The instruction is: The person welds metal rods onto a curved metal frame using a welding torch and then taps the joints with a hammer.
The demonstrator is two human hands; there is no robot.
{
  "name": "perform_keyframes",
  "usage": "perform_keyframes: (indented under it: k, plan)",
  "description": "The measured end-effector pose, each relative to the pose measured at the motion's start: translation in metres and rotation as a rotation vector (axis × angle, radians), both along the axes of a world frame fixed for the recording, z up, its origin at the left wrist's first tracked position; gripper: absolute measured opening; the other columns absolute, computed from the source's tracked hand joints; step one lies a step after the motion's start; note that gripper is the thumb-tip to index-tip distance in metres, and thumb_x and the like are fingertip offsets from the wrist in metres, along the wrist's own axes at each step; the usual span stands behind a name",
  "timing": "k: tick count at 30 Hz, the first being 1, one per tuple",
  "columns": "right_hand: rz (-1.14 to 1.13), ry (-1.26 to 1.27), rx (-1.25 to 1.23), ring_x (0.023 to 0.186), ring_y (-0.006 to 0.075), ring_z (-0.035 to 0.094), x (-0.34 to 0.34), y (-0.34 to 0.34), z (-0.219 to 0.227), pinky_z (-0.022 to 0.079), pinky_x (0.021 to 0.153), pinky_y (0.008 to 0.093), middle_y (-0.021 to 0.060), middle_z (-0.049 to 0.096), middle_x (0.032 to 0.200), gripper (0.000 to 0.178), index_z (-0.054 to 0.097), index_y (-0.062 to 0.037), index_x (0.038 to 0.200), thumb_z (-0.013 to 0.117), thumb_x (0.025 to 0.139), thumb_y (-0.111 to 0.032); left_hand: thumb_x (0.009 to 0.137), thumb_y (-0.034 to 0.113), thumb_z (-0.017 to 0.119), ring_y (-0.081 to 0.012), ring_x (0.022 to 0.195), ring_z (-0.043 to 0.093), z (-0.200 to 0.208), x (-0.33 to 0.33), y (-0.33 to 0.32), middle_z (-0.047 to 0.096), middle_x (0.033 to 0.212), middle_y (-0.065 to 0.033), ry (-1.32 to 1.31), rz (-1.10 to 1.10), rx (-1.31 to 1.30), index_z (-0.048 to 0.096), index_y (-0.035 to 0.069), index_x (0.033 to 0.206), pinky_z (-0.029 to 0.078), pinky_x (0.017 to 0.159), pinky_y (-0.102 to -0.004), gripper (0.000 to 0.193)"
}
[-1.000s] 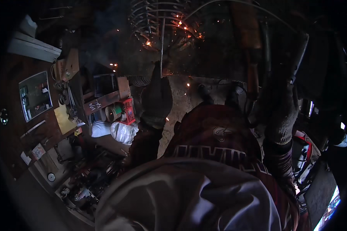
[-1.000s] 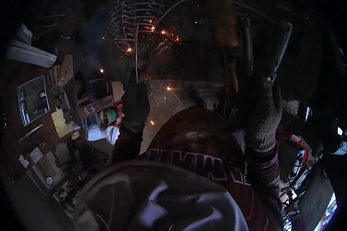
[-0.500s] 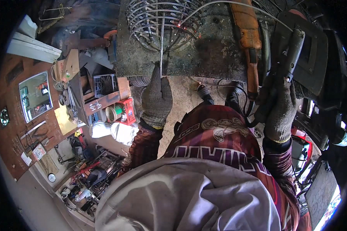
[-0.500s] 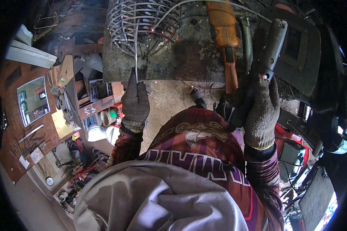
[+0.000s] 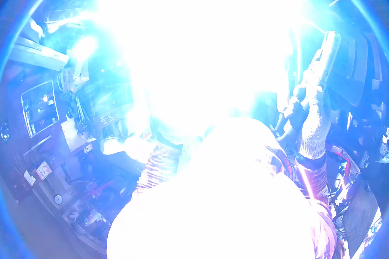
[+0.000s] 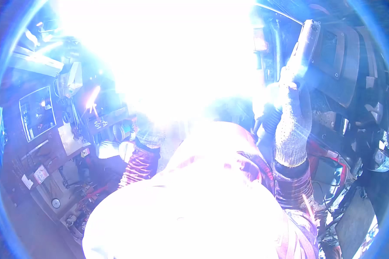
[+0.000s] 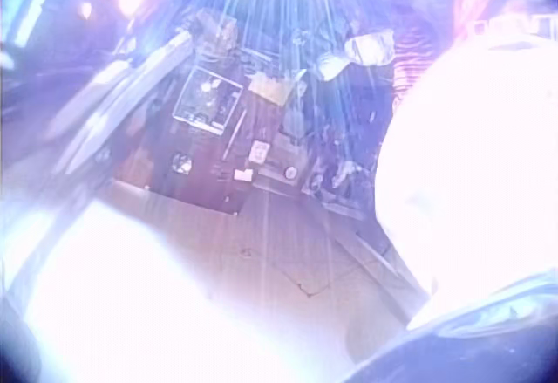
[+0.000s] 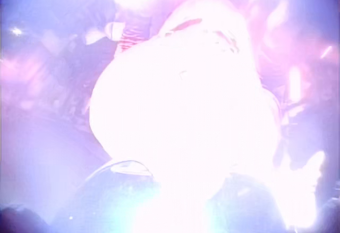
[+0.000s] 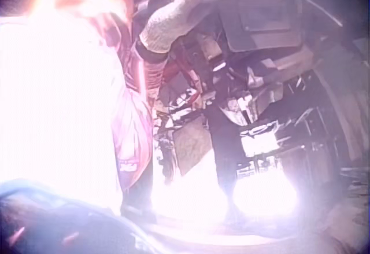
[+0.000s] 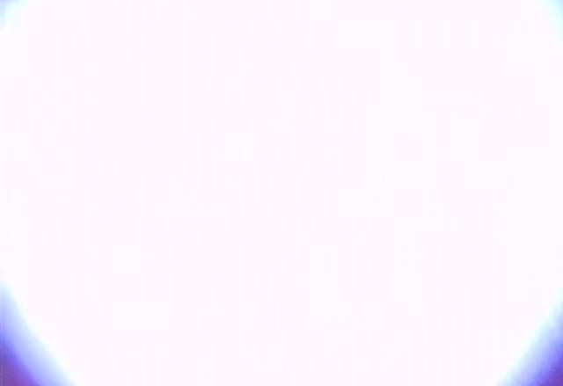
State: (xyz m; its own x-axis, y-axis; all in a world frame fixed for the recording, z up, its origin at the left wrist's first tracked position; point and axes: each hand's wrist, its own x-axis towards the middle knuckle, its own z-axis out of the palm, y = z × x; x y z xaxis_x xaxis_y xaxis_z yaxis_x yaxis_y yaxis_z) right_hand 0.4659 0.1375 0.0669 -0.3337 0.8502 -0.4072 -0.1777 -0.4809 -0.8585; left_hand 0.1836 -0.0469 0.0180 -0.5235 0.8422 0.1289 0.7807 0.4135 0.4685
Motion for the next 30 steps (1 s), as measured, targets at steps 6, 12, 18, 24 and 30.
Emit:
perform_keyframes:
  k: [6,12,18,24,30]
  plan:
    - [-0.103,0.168,-0.004,0.074,0.0166,0.065,-0.005,-0.003,0.0,0.054,0.06,0.0297,0.0101,0.063,0.098,0.035,0.055,0.0006,0.133,0.047,0.11,-0.025,0.101,0.009,0.057,-0.0322,0.084,0.071,0.01,0.006,-0.003,0.071,0.113,-0.0196,0.055,0.009,-0.029,0.046,0.005,0.152,0.055,0.071,-0.0373,0.052]
    - [-0.023,-0.31,0.319,0.069,0.0132,0.061,0.003,-0.002,0.009,0.05,0.059,0.0266,0.0051,0.064,0.092,0.038,0.062,0.0016,0.119,0.039,0.113,-0.028,0.102,0.008,0.057,-0.0315,0.085,0.07,0.015,0.01,-0.002,0.07,0.112,-0.018,0.084,0.032,-0.075,0.047,0.005,0.152,0.054,0.073,-0.0361,0.052]
    - [-0.192,-0.197,-0.01,0.06,0.0134,0.062,-0.017,-0.007,0.014,0.05,0.055,0.0265,0.006,0.065,0.08,0.035,0.058,-0.0039,0.122,0.048,0.109,-0.035,0.103,0.008,0.054,-0.0238,0.084,0.07,0.006,0.002,-0.004,0.07,0.123,-0.0196,-0.072,0.038,-0.001,0.048,0.006,0.152,0.054,0.073,-0.0349,0.05]
    - [-0.03,-0.13,-0.006,0.061,0.0135,0.063,-0.009,-0.004,0.012,0.05,0.054,0.0258,0.0066,0.066,0.083,0.033,0.058,-0.0048,0.12,0.05,0.109,-0.035,0.101,0.013,0.057,-0.0327,0.088,0.075,0.007,0.002,-0.004,0.07,0.122,-0.0228,-0.102,0.051,0.001,0.045,0.009,0.154,0.057,0.069,-0.0379,0.055]
    - [-0.079,-0.142,-0.033,0.064,0.0135,0.064,-0.01,-0.005,0.008,0.052,0.056,0.0259,0.0059,0.067,0.086,0.032,0.058,-0.0049,0.124,0.052,0.108,-0.033,0.1,0.013,0.058,-0.0328,0.083,0.075,-0.001,0.0,-0.003,0.071,0.118,-0.0232,0.031,-0.04,0.142,0.046,0.006,0.153,0.057,0.068,-0.0381,0.054]
